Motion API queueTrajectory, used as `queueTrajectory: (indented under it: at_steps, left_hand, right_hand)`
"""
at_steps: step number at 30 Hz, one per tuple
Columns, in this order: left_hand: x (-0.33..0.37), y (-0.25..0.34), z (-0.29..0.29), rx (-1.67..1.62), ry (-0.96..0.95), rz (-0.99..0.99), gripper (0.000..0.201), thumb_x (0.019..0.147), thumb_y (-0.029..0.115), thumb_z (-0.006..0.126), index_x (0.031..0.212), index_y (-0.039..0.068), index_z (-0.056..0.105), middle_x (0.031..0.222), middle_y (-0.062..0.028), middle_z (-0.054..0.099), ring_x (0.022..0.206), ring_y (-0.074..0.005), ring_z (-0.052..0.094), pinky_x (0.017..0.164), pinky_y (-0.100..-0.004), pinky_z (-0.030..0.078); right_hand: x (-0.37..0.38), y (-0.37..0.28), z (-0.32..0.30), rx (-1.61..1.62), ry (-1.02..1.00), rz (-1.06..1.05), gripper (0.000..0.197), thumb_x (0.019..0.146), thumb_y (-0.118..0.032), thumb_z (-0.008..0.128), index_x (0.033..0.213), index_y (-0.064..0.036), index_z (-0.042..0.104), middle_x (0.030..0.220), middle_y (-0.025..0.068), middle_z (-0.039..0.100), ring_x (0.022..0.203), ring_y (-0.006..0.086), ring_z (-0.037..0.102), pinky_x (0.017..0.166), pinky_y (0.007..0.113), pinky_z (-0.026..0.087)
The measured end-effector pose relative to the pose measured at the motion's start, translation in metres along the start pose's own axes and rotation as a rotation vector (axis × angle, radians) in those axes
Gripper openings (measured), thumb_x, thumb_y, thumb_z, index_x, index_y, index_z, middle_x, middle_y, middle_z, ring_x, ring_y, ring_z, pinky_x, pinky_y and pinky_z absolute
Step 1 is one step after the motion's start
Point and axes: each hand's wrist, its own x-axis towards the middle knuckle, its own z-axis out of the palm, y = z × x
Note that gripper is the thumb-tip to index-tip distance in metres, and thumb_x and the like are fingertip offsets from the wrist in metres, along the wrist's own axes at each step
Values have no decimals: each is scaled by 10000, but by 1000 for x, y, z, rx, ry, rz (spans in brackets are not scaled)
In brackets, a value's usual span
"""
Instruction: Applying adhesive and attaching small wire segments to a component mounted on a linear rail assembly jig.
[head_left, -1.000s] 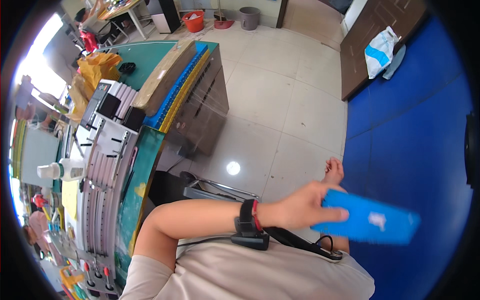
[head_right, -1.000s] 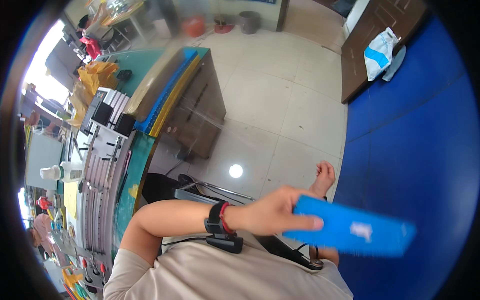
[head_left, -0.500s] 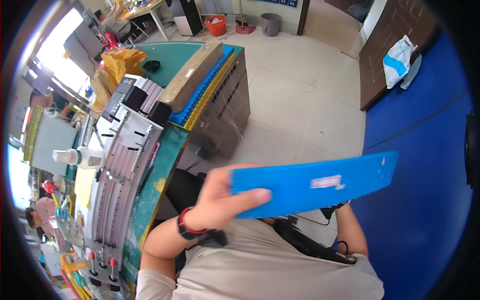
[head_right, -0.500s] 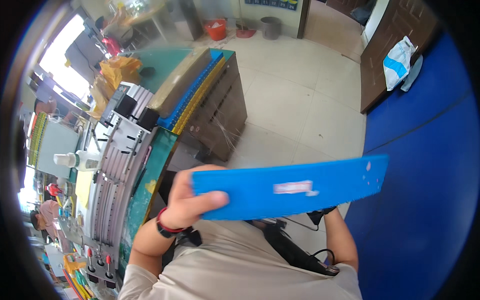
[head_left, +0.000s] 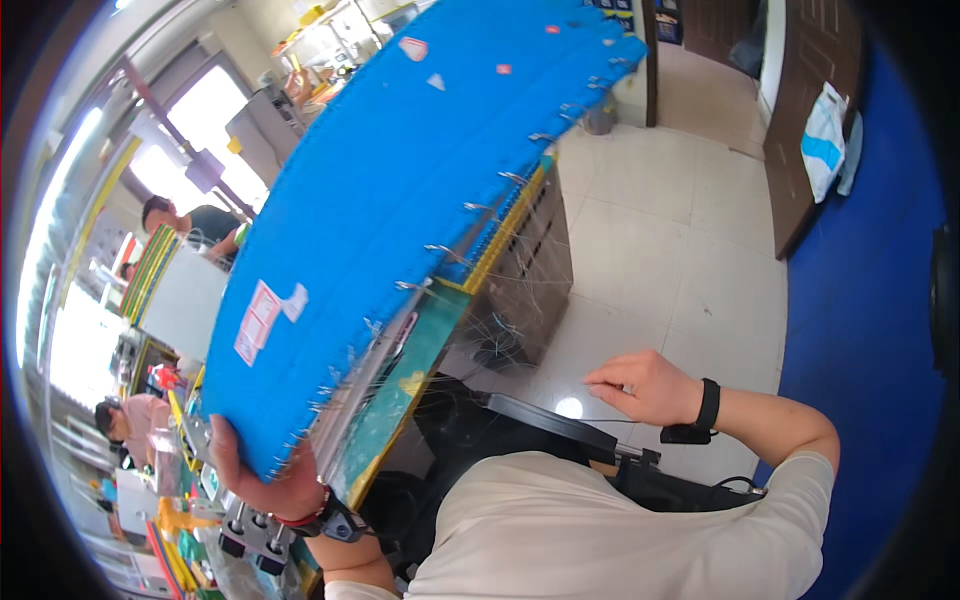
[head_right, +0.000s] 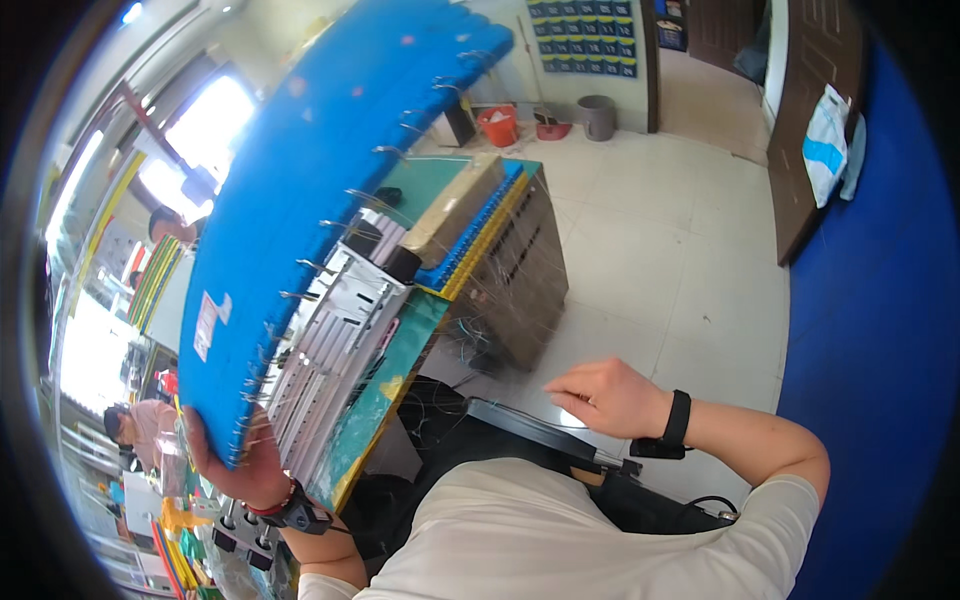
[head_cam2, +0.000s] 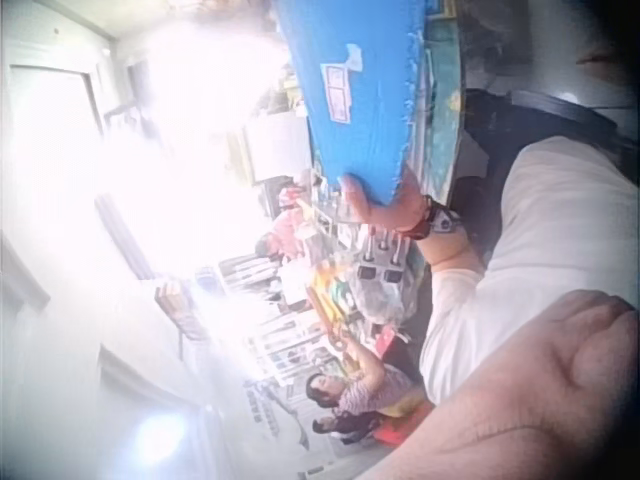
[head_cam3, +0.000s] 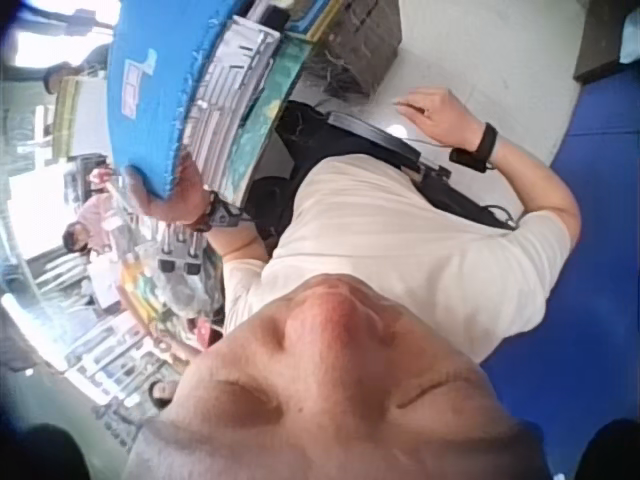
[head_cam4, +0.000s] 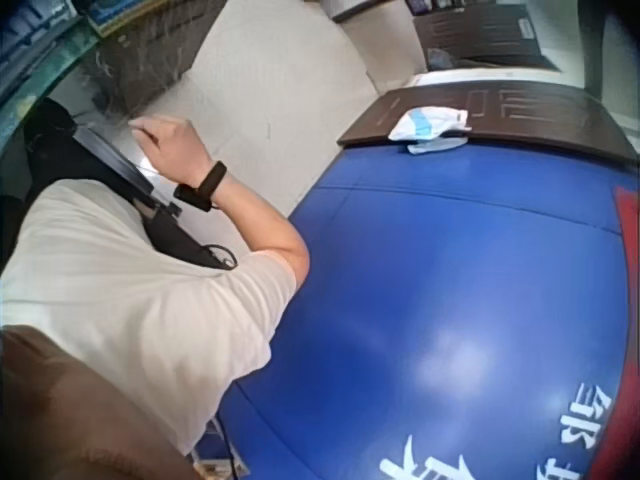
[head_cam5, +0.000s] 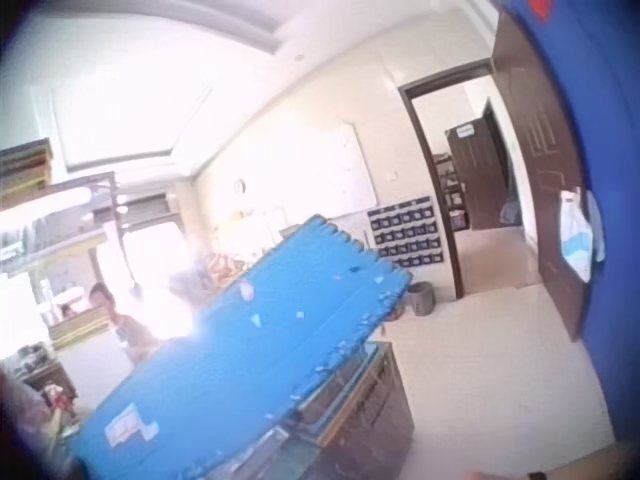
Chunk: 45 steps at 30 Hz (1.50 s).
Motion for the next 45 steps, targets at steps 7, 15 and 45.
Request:
queueTrajectory:
  at_steps: [7, 15, 45]
  left_hand:
    - [55, 67, -90, -86, -405, 20, 557, 1070, 324, 597, 1473, -58, 550, 1446, -244, 642, 1227, -362, 699, 990, -534, 614]
    - [55, 116, -136, -139, -516, 21, 558, 1062, 334, 616, 1513, 12, 546, 1486, -184, 634, 1232, -330, 694, 1022, -519, 568]
    - [34, 116, -131, -81, -201, 73, 281, 1125, 235, 594, 1062, -37, 561, 820, -56, 503, 669, -107, 473, 624, -276, 440]
  right_hand:
    - [20, -9, -8, 134, -253, 210, 288, 1049, -177, 580, 1179, 3, 764, 865, 190, 762, 744, 388, 725, 744, 453, 601]
    - [109, 24, -33, -727, -215, 63, 174, 926, -201, 696, 945, -35, 743, 784, 139, 728, 735, 380, 709, 724, 487, 580]
    - [160, 126, 33, 623, -110, 353, 242, 1022, -258, 725, 943, -45, 809, 809, -58, 694, 666, 31, 503, 597, 227, 386]
